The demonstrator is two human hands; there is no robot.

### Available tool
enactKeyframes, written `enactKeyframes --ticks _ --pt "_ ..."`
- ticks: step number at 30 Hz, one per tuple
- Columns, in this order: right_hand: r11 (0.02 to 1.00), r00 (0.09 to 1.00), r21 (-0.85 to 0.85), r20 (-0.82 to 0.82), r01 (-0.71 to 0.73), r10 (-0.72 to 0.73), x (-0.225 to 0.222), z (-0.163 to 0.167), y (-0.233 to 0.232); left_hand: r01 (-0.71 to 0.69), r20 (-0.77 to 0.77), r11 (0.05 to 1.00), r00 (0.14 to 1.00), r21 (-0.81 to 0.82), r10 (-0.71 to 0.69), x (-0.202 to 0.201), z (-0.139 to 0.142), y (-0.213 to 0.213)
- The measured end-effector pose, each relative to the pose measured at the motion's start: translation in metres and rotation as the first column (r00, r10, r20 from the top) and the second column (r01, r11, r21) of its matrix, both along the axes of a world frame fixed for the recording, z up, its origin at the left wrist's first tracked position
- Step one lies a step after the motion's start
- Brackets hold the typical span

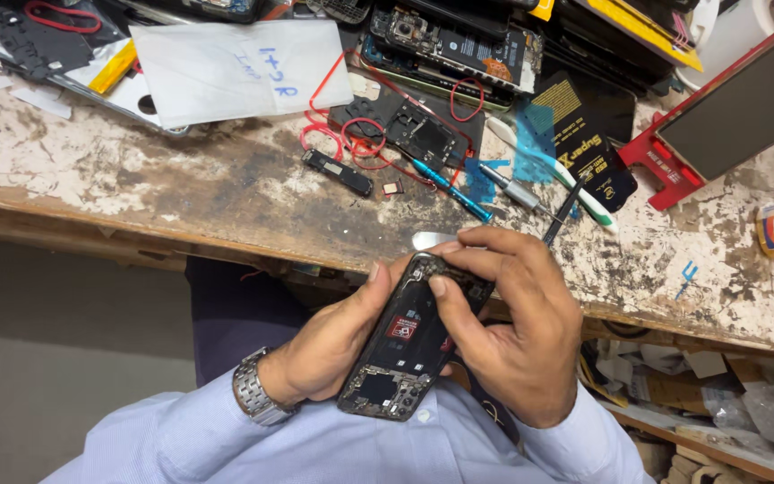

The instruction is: The person repairs a disassembled smartphone at a cluttered workbench, pressing and seating internal components and connectors inside the phone frame by hand. They hold up a replacement display assembly with branded packaging, align it with the phone body, and continue pressing parts into place while turning the phone over.

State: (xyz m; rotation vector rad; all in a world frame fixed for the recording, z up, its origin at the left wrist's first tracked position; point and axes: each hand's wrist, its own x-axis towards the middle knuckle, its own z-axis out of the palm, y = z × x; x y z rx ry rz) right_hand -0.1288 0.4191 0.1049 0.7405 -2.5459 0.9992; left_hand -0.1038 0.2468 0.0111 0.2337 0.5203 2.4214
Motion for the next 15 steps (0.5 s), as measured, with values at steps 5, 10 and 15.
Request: enactKeyframes --ticks 5,10,15 --pt "1.0 0.999 0.0 0.046 -0.002 0.002 0.003 -0.015 -0.013 -0.006 0.019 1.0 1.0 -0.021 0.006 0.009 -0.017 -0.007" --pt "1.0 0.993 -0.03 0.12 -0.004 0.008 0.003 -0.034 -0.027 -0.016 -0.026 0.993 1.0 -0.121 0.013 0.01 -0.034 -0.023" --pt "0.979 0.989 -0.2 0.13 -0.041 0.068 0.0 -0.042 -0.022 -0.093 -0.002 0.995 0.996 -0.029 0.093 0.006 -0.017 -0.025"
